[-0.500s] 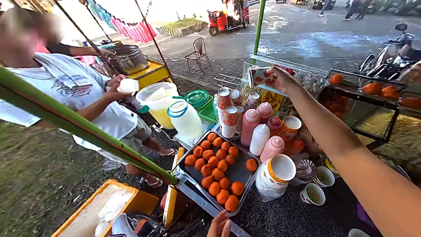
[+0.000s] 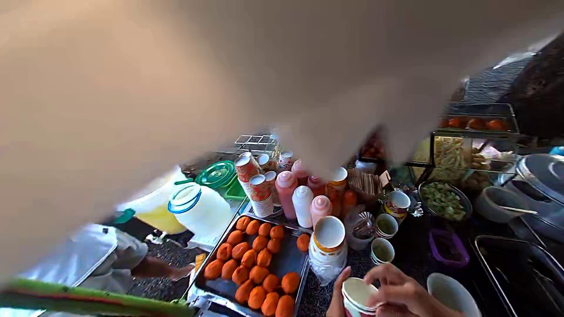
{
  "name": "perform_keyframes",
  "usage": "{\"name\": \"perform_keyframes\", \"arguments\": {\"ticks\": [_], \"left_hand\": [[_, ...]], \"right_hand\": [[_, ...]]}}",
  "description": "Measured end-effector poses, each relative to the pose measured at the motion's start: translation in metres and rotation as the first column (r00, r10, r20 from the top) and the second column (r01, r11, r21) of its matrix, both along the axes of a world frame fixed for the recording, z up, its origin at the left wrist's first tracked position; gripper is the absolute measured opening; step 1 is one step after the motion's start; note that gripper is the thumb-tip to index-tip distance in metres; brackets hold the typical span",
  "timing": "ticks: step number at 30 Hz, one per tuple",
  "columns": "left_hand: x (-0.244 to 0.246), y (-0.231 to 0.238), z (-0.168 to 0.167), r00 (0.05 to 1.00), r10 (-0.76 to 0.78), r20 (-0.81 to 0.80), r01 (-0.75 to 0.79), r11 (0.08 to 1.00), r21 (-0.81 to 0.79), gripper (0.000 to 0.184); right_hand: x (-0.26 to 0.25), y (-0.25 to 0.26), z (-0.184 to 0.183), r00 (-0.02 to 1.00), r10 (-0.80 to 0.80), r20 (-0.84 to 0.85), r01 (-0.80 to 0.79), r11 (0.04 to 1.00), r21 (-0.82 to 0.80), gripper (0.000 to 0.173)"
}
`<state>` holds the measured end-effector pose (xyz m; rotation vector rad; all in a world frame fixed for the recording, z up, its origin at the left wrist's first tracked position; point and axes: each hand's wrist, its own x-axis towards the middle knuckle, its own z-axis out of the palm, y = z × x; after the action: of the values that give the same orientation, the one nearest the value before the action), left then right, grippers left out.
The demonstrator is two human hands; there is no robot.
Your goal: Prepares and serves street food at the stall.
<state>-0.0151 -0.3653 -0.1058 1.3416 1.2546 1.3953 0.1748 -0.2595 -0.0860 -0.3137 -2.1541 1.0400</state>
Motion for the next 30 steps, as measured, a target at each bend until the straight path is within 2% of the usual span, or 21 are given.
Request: {"name": "perform_keyframes", "arguments": {"ticks": [3,5,6,7,9,11,14,17,20,23,25,28,30], "left_hand": [[0.02,0.006,-0.017,0.988,-0.147,-0.039,0.143,0.986,-0.087,0.091],[0.029,0.01,-0.024,0.972,-0.231,-0.035,0.221,0.959,-0.178,0.094],[0.033,0.013,-0.03,0.958,-0.28,-0.06,0.26,0.938,-0.228,0.097],[0.035,0.017,-0.038,0.942,-0.318,-0.107,0.281,0.922,-0.267,0.099],[0.04,0.018,-0.06,0.904,-0.33,-0.272,0.242,0.919,-0.312,0.1],[0.043,0.023,-0.08,0.879,-0.285,-0.382,0.17,0.937,-0.307,0.099],[0.052,0.032,-0.104,0.902,-0.237,-0.361,0.121,0.941,-0.316,0.098],[0.065,0.039,-0.124,0.914,-0.196,-0.356,0.098,0.957,-0.273,0.098],[0.073,0.045,-0.139,0.888,-0.186,-0.422,0.085,0.966,-0.246,0.102],[0.077,0.045,-0.14,0.828,-0.153,-0.539,0.035,0.974,-0.223,0.113],[0.083,0.04,-0.132,0.764,-0.056,-0.643,0.001,0.996,-0.085,0.118],[0.108,0.026,-0.111,0.768,0.037,-0.639,0.059,0.99,0.129,0.099],[0.131,0.017,-0.099,0.794,-0.035,-0.608,0.165,0.973,0.161,0.08]], "right_hand": [[0.034,-0.013,-0.011,0.996,-0.042,0.082,0.05,0.994,-0.093,0.024],[0.053,-0.018,-0.011,0.966,-0.207,0.157,0.238,0.946,-0.219,0.022],[0.063,-0.018,-0.004,0.919,-0.32,0.232,0.375,0.891,-0.256,0.023],[0.072,-0.015,0.003,0.852,-0.42,0.313,0.501,0.828,-0.254,0.026],[0.09,-0.006,-0.004,0.718,-0.54,0.438,0.644,0.755,-0.125,0.03],[0.101,-0.001,-0.036,0.646,-0.581,0.495,0.67,0.742,-0.003,0.027],[0.097,-0.003,-0.081,0.598,-0.514,0.614,0.654,0.756,-0.004,0.03],[0.085,-0.007,-0.108,0.598,-0.403,0.693,0.636,0.765,-0.103,0.036],[0.082,-0.008,-0.114,0.638,-0.375,0.672,0.636,0.748,-0.187,0.038],[0.103,-0.016,-0.1,0.634,-0.475,0.611,0.688,0.706,-0.165,0.039],[0.134,-0.024,-0.094,0.586,-0.57,0.576,0.752,0.647,-0.126,0.035],[0.197,-0.041,-0.097,0.456,-0.677,0.578,0.866,0.488,-0.112,0.032],[0.236,-0.055,-0.101,0.362,-0.705,0.61,0.92,0.377,-0.11,0.031]]}}
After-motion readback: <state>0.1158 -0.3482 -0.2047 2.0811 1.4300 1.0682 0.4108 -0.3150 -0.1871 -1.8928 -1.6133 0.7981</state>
